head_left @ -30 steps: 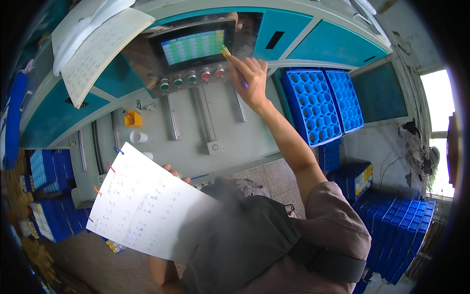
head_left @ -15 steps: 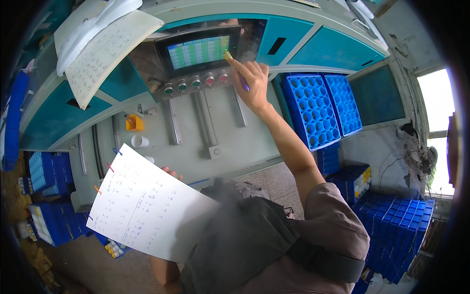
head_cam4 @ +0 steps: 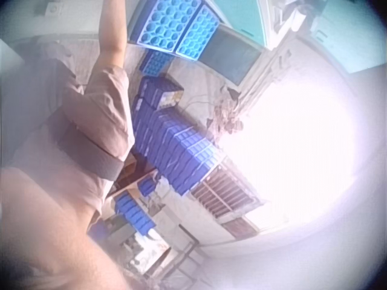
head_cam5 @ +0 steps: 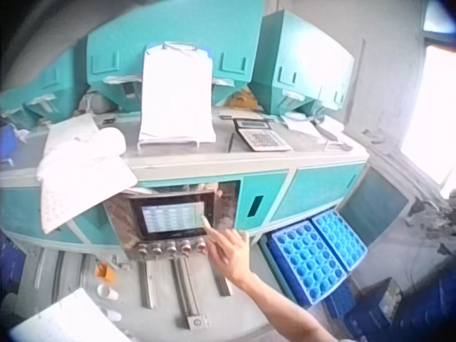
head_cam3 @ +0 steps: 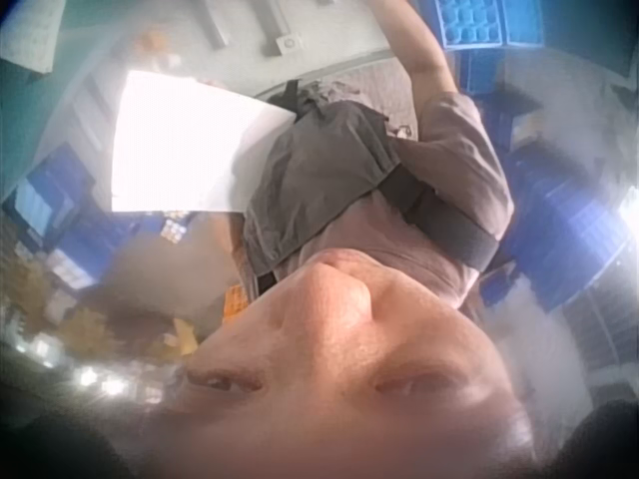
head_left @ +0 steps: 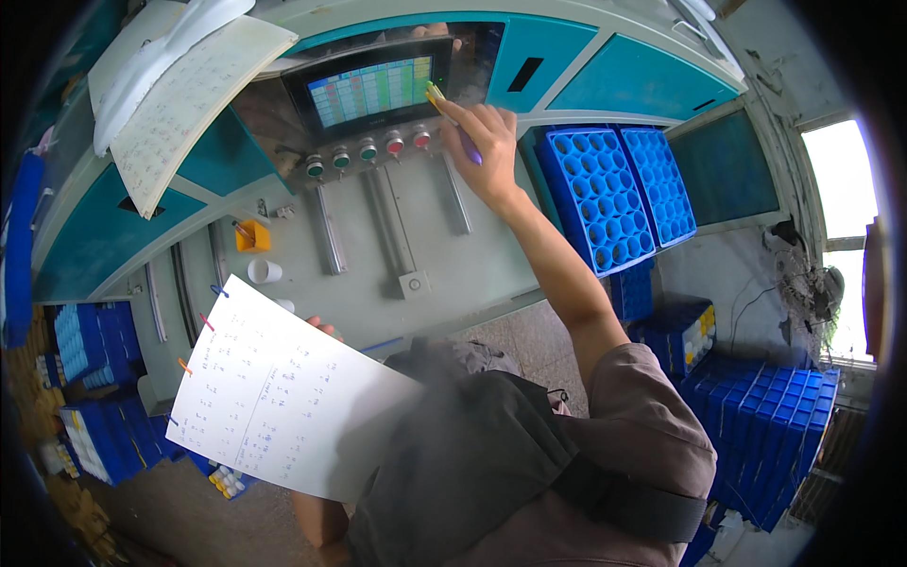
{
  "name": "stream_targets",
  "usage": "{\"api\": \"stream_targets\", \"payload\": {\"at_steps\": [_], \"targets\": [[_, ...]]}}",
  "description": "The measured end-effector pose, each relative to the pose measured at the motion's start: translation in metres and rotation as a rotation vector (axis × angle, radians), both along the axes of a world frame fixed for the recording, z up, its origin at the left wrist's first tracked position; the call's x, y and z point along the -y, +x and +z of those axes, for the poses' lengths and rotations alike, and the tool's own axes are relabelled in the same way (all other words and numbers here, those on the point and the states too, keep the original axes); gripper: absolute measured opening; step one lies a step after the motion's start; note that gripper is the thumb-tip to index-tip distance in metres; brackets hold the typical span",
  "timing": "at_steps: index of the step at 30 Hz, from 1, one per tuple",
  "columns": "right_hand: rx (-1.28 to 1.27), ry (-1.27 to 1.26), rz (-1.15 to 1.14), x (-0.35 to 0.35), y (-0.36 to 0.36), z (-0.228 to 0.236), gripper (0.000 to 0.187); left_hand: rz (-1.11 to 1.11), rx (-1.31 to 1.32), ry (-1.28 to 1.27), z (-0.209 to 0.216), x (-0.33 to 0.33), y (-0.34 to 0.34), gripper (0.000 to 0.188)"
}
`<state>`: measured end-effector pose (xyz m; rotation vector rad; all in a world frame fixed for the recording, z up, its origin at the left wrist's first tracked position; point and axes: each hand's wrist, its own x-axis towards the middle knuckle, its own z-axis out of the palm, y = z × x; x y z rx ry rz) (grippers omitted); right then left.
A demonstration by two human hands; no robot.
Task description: The person picks up white shoe insoles one at a time, places them on a digital scale, and records the weight on a clipboard. After weighing several insoles, the person walks to a machine control panel and enters data using a stylus.
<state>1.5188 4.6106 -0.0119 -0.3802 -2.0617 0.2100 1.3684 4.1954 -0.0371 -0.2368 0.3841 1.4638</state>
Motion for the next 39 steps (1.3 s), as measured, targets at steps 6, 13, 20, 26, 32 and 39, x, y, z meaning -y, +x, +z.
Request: {"api": "stream_targets", "payload": {"at_steps": [6, 13, 20, 26, 32, 39], "targets": [[0.32, -0.346, 0.231, 0.033, 0.049, -0.018, 0.03, 0.022, 0.045, -0.003, 0.005, -0.003, 0.001, 0.088], [1.16, -0.718, 0.619, 0.084, 0.152, -0.097, 0.029, -0.047, 0.108, 0.053, 0.003, -0.022, 0.006, 0.088], [1.737, -1.614, 0.509, 0.133, 0.259, -0.067, 0.057, -0.135, 0.159, 0.141, -0.008, -0.043, 0.007, 0.087], [1.099, -2.147, 0.783, 0.164, 0.247, -0.043, 0.068, -0.214, 0.191, 0.198, -0.013, -0.06, 0.002, 0.087], [1.221, -2.554, -0.016, 0.182, 0.243, -0.091, 0.071, -0.268, 0.225, 0.255, -0.013, -0.07, 0.001, 0.086], [1.382, -2.365, 0.053, 0.166, 0.219, -0.044, 0.06, -0.257, 0.222, 0.376, -0.015, -0.057, 0.004, 0.086]]}}
